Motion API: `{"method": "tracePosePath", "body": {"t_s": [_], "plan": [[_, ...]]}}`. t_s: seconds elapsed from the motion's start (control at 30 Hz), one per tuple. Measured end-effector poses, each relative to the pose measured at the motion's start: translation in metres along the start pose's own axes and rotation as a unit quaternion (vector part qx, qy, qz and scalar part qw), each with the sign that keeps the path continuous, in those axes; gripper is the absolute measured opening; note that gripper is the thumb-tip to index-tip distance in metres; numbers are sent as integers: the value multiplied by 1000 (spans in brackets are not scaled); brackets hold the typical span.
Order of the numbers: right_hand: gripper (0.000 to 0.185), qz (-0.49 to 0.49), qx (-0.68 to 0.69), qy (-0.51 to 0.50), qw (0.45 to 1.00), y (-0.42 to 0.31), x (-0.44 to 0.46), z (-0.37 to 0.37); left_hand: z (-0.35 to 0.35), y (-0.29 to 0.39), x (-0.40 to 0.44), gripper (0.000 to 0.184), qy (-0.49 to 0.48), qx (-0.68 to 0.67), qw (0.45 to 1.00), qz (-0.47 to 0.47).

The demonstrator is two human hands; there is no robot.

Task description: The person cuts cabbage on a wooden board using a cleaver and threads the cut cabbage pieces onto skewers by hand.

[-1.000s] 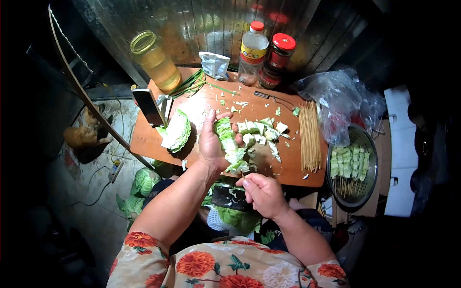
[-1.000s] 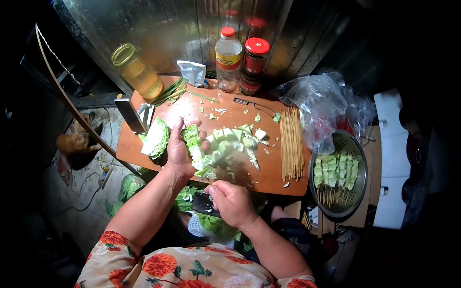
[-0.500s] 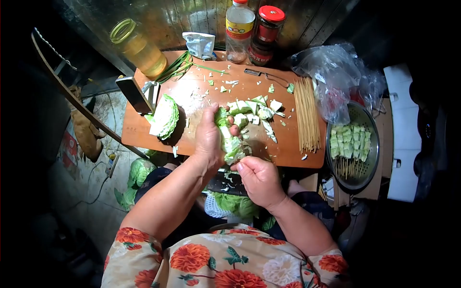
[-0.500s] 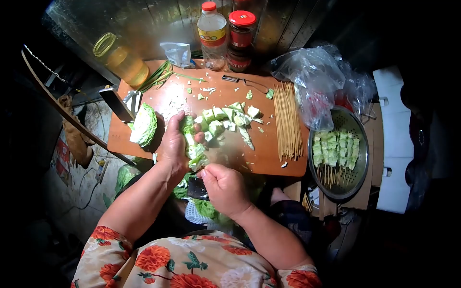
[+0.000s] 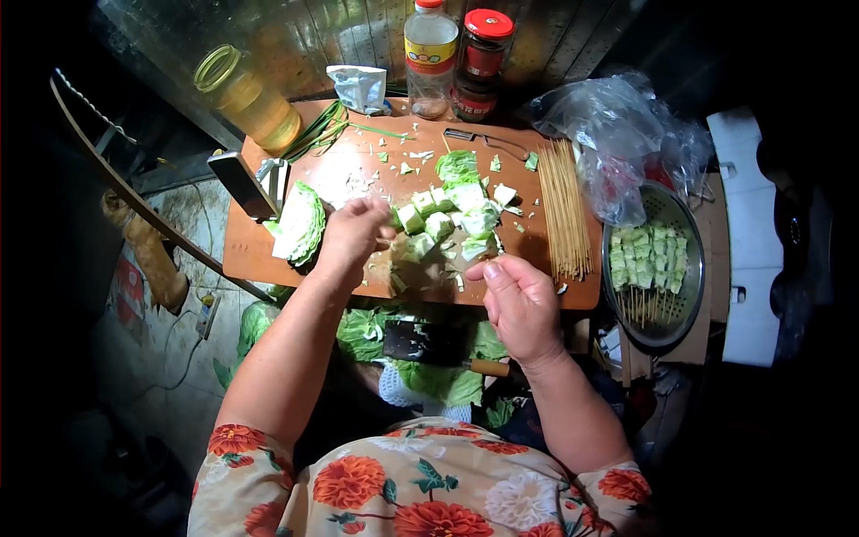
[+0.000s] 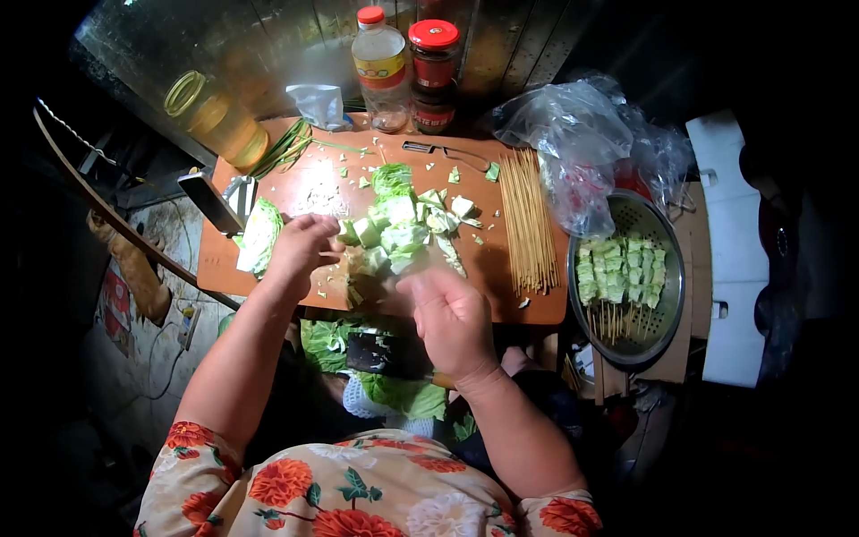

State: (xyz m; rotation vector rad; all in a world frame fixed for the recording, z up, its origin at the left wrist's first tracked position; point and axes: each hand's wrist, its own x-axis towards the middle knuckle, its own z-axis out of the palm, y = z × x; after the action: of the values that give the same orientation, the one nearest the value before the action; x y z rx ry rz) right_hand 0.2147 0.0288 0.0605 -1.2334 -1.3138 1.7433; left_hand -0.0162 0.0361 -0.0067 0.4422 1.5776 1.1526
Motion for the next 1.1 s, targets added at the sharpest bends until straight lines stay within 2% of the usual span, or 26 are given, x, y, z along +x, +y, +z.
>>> {"method": "tracePosePath", "body": {"t_s": [0.07, 0.13, 0.2, 0.23, 0.3, 0.43, 0.5, 0.63, 0.7, 0.73, 0.77, 0.8, 0.83, 0.97, 1.1], "plan": [[22, 13, 21, -10, 1000, -1, -2, 2, -5, -18, 9, 11, -67, 189, 980, 11], [22, 13, 23, -16, 1000, 0, -2, 3, 6, -18, 2, 15, -44, 378, 924, 38], [23, 11, 25, -21, 999, 0, -2, 3, 15, -13, -11, 25, -51, 388, 919, -42], [22, 8, 19, -21, 1000, -1, -2, 2, 12, -24, -7, 25, -52, 389, 919, -42], [22, 5, 13, -20, 1000, -2, -3, 1, 6, -51, 4, 24, -85, 392, 915, 33], [22, 3, -3, -25, 1000, -3, -4, 1, 7, -63, 6, 28, -76, 425, 897, 100], [22, 2, -3, -26, 1000, -3, -5, 0, 12, -59, 3, 28, -41, 499, 851, 159], [23, -3, -4, -21, 1000, -5, -7, -1, 13, -32, -6, 27, -72, 524, 837, 138], [23, -3, -7, -18, 1000, -6, -9, -2, 11, -23, -2, 13, -88, 430, 897, 56], [23, -1, -9, -21, 1000, -6, -9, -2, 9, -21, -1, 13, -88, 431, 896, 56], [23, 0, -11, -24, 1000, -7, -9, -2, 7, -20, 0, 11, -116, 276, 954, 14], [23, -1, -11, -24, 1000, -7, -9, -2, 6, -18, 0, 11, -140, 112, 983, -28], [23, 2, -14, -23, 1000, -7, -9, -2, 5, -19, 2, 17, -136, 36, 989, -41], [23, 8, -17, -22, 1000, -7, -8, -2, 6, -5, 0, 20, -171, -42, 983, -54], [23, 6, -16, -25, 1000, -8, -8, 0, 7, -3, -2, 21, -165, -87, 981, -55]]}}
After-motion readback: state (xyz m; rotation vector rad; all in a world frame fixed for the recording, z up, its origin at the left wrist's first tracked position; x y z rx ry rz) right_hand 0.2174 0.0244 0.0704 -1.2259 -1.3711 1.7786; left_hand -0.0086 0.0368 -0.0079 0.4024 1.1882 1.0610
